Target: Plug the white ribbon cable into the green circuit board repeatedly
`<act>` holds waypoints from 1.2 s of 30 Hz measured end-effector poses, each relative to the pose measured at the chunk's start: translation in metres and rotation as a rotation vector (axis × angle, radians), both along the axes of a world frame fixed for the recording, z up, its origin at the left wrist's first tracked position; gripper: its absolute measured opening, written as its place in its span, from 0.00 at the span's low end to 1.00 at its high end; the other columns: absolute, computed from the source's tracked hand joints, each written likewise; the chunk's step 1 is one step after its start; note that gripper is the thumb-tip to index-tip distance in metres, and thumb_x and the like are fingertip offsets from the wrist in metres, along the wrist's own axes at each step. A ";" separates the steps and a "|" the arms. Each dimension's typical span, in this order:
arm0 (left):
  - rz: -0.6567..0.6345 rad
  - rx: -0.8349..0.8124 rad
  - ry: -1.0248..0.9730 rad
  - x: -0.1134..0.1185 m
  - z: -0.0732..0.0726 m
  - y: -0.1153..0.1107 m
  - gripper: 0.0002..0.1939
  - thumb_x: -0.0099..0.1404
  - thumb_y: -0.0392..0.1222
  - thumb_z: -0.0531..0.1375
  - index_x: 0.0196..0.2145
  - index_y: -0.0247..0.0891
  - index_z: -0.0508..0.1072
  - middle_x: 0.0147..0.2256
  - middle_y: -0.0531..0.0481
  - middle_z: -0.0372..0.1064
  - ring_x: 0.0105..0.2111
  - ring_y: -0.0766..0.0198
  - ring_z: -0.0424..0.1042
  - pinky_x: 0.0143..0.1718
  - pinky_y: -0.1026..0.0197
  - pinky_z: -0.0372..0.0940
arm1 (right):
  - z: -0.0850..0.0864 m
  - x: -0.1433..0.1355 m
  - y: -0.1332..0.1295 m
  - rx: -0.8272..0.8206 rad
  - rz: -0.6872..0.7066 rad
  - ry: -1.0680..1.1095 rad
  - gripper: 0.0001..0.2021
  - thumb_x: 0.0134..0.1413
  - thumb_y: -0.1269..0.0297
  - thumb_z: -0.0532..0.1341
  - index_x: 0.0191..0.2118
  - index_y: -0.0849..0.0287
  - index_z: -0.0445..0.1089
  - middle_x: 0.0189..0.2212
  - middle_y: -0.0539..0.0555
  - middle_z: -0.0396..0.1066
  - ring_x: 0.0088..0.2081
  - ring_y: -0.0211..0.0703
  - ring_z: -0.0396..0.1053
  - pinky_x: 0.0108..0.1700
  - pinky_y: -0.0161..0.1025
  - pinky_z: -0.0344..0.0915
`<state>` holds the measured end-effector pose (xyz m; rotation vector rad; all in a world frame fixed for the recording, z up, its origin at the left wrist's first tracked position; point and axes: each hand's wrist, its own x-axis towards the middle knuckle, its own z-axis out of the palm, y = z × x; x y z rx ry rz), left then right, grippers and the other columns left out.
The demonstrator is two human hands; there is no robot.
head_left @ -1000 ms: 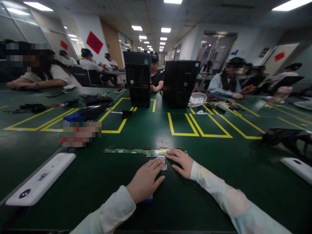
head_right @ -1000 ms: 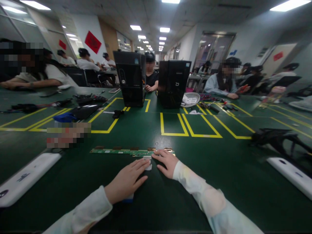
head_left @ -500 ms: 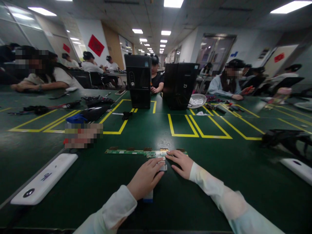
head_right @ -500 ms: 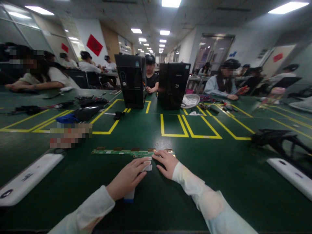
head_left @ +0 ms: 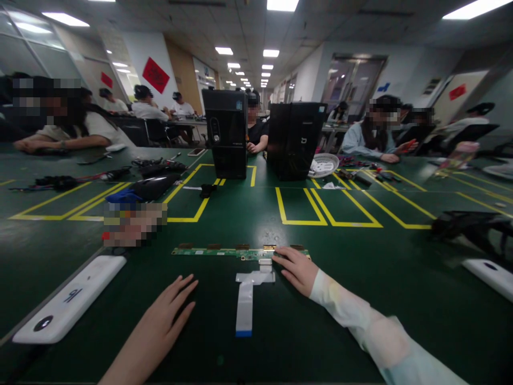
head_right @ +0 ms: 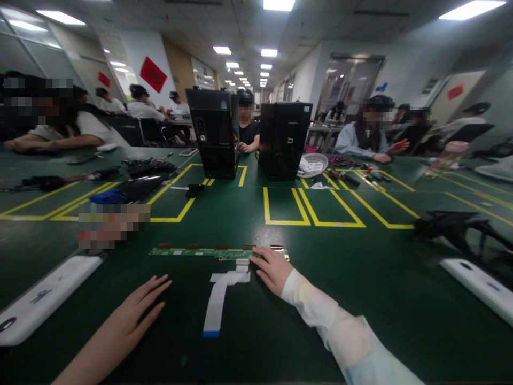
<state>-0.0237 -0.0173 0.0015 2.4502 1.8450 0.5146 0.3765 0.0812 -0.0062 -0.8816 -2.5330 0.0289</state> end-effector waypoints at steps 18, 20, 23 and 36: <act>0.137 0.120 0.031 0.005 0.000 0.011 0.28 0.68 0.53 0.46 0.55 0.35 0.70 0.57 0.38 0.66 0.56 0.47 0.67 0.57 0.41 0.62 | 0.029 -0.036 -0.029 -0.195 -0.167 -0.230 0.26 0.63 0.48 0.52 0.63 0.49 0.60 0.64 0.58 0.55 0.64 0.55 0.52 0.64 0.62 0.46; 0.150 0.122 0.031 0.005 0.001 0.011 0.27 0.68 0.53 0.46 0.55 0.35 0.70 0.56 0.38 0.67 0.56 0.47 0.67 0.56 0.41 0.62 | 0.026 -0.026 -0.032 -0.188 -0.165 -0.249 0.26 0.63 0.48 0.52 0.64 0.50 0.60 0.64 0.59 0.56 0.64 0.56 0.52 0.63 0.62 0.49; 0.153 0.119 0.032 0.006 0.001 0.010 0.27 0.68 0.53 0.46 0.55 0.35 0.70 0.56 0.38 0.67 0.56 0.47 0.67 0.56 0.41 0.62 | 0.020 -0.002 -0.042 -0.154 -0.183 -0.243 0.26 0.64 0.49 0.50 0.64 0.49 0.60 0.64 0.59 0.56 0.64 0.57 0.52 0.62 0.62 0.51; 0.138 0.093 0.014 0.000 -0.004 0.012 0.28 0.68 0.55 0.46 0.56 0.35 0.69 0.57 0.37 0.66 0.56 0.45 0.66 0.57 0.40 0.61 | -0.011 0.145 -0.119 -0.001 -0.502 -0.159 0.24 0.66 0.51 0.46 0.62 0.47 0.62 0.61 0.57 0.61 0.60 0.55 0.60 0.58 0.59 0.61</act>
